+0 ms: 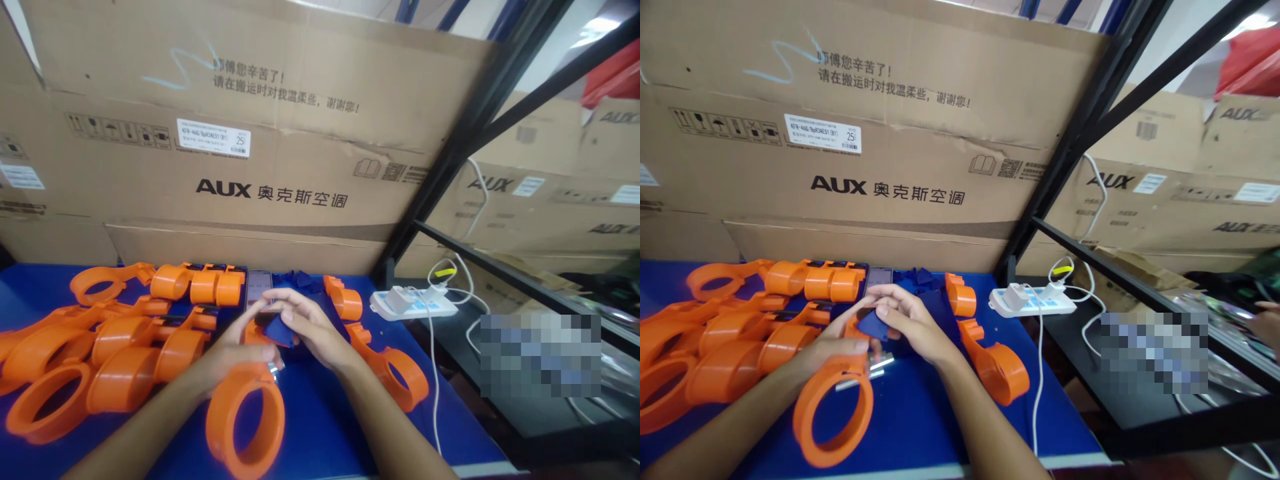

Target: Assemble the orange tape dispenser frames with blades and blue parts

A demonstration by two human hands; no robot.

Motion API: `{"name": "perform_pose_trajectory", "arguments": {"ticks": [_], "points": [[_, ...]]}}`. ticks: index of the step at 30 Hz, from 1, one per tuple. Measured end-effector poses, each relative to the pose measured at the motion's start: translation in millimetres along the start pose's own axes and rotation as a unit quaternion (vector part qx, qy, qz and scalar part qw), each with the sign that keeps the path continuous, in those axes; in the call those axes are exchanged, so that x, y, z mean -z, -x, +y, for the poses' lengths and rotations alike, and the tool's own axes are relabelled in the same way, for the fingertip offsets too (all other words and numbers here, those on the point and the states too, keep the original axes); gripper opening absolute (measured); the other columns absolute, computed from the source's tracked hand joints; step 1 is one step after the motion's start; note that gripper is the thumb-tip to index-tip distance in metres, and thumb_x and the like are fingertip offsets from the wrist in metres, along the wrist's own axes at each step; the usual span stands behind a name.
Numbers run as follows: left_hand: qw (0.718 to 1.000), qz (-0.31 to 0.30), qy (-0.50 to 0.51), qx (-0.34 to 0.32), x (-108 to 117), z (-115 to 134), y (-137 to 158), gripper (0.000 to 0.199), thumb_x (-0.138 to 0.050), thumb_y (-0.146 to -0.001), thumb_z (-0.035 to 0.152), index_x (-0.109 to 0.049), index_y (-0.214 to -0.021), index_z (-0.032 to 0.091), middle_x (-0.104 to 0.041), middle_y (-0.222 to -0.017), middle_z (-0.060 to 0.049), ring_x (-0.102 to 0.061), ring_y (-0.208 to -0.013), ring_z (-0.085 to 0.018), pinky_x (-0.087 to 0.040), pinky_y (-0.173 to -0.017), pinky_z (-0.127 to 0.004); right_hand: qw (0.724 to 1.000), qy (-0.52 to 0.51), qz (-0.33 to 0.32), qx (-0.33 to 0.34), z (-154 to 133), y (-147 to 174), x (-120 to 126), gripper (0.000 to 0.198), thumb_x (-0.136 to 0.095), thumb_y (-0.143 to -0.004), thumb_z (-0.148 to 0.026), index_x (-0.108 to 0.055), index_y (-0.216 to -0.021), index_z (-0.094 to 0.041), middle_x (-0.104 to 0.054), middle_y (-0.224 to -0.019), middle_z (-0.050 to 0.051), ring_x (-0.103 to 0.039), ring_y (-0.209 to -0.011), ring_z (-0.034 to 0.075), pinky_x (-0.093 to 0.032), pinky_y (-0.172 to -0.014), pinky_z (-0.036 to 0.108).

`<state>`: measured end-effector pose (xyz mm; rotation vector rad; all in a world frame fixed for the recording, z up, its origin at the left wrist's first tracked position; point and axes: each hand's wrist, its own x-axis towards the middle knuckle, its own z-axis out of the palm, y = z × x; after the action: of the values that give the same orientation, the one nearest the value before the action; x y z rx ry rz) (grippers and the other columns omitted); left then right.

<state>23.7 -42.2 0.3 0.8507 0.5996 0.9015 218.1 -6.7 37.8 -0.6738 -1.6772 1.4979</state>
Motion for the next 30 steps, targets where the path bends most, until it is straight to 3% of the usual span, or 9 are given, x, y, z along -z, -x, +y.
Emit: {"name": "perform_pose_trajectory", "arguments": {"ticks": [4, 7, 13, 19, 23, 28, 30], "points": [[0.999, -0.022, 0.001, -0.030, -3, 0, -4, 0.095, -0.091, -0.075, 0.026, -0.042, -0.156, 0.028, -0.074, -0.125, -0.017, -0.078, -0.100, -0.031, -0.061, -0.087, -0.043, 0.998, 0.039, 0.042, 0.029, 6, -4, 1, 0.041, -0.071, -0.093, -0.049, -0.062, -0.123, -0.022, -0.071, -0.103, 0.005, -0.062, -0.082, 0.015, -0.049, -0.070, 0.026], [0.997, 0.026, -0.020, -0.064, -6, -1, -8, 0.076, -0.088, -0.079, 0.033, -0.055, -0.146, 0.024, -0.066, -0.140, -0.020, -0.080, -0.091, -0.030, -0.064, -0.082, -0.043, 0.995, 0.075, 0.054, 0.031, 10, -6, -1, 0.041, -0.073, -0.092, -0.050, -0.060, -0.118, -0.021, -0.068, -0.097, 0.003, -0.064, -0.087, 0.017, -0.051, -0.079, 0.030], [0.994, 0.054, -0.047, -0.079, -5, -2, -13, 0.069, -0.088, -0.078, 0.033, -0.061, -0.140, 0.019, -0.071, -0.132, -0.021, -0.081, -0.083, -0.030, -0.066, -0.075, -0.041, 0.994, 0.090, 0.063, 0.022, 8, -4, -5, 0.039, -0.073, -0.093, -0.051, -0.059, -0.114, -0.022, -0.067, -0.097, 0.002, -0.064, -0.086, 0.016, -0.051, -0.079, 0.031], [0.993, 0.076, -0.075, -0.059, 3, -4, -18, 0.078, -0.087, -0.078, 0.036, -0.057, -0.147, 0.016, -0.080, -0.103, -0.017, -0.080, -0.074, -0.030, -0.065, -0.067, -0.040, 0.995, 0.070, 0.068, 0.013, 6, -4, -8, 0.036, -0.073, -0.092, -0.052, -0.057, -0.100, -0.021, -0.062, -0.088, -0.001, -0.060, -0.078, 0.014, -0.050, -0.070, 0.028], [0.990, 0.087, -0.084, -0.070, 2, -4, -19, 0.073, -0.086, -0.078, 0.036, -0.060, -0.143, 0.016, -0.080, -0.105, -0.016, -0.080, -0.077, -0.030, -0.065, -0.071, -0.042, 0.996, 0.051, 0.072, 0.007, 11, -6, -9, 0.037, -0.074, -0.091, -0.051, -0.055, -0.101, -0.022, -0.064, -0.088, 0.000, -0.060, -0.076, 0.014, -0.051, -0.068, 0.027], [0.986, 0.093, -0.089, -0.107, -9, -3, -14, 0.062, -0.082, -0.083, 0.040, -0.066, -0.138, 0.016, -0.079, -0.112, -0.017, -0.079, -0.081, -0.027, -0.063, -0.070, -0.035, 0.997, 0.027, 0.076, -0.020, 17, -8, -10, 0.039, -0.069, -0.094, -0.055, -0.053, -0.113, -0.024, -0.061, -0.083, -0.003, -0.054, -0.059, 0.011, -0.047, -0.052, 0.024], [0.984, 0.100, -0.092, -0.119, -9, -4, -15, 0.061, -0.084, -0.081, 0.040, -0.068, -0.135, 0.017, -0.078, -0.116, -0.016, -0.078, -0.081, -0.025, -0.062, -0.071, -0.033, 0.996, 0.039, 0.077, -0.015, 17, -7, -8, 0.041, -0.069, -0.093, -0.055, -0.055, -0.116, -0.023, -0.063, -0.085, -0.002, -0.058, -0.064, 0.013, -0.050, -0.056, 0.025]]}}
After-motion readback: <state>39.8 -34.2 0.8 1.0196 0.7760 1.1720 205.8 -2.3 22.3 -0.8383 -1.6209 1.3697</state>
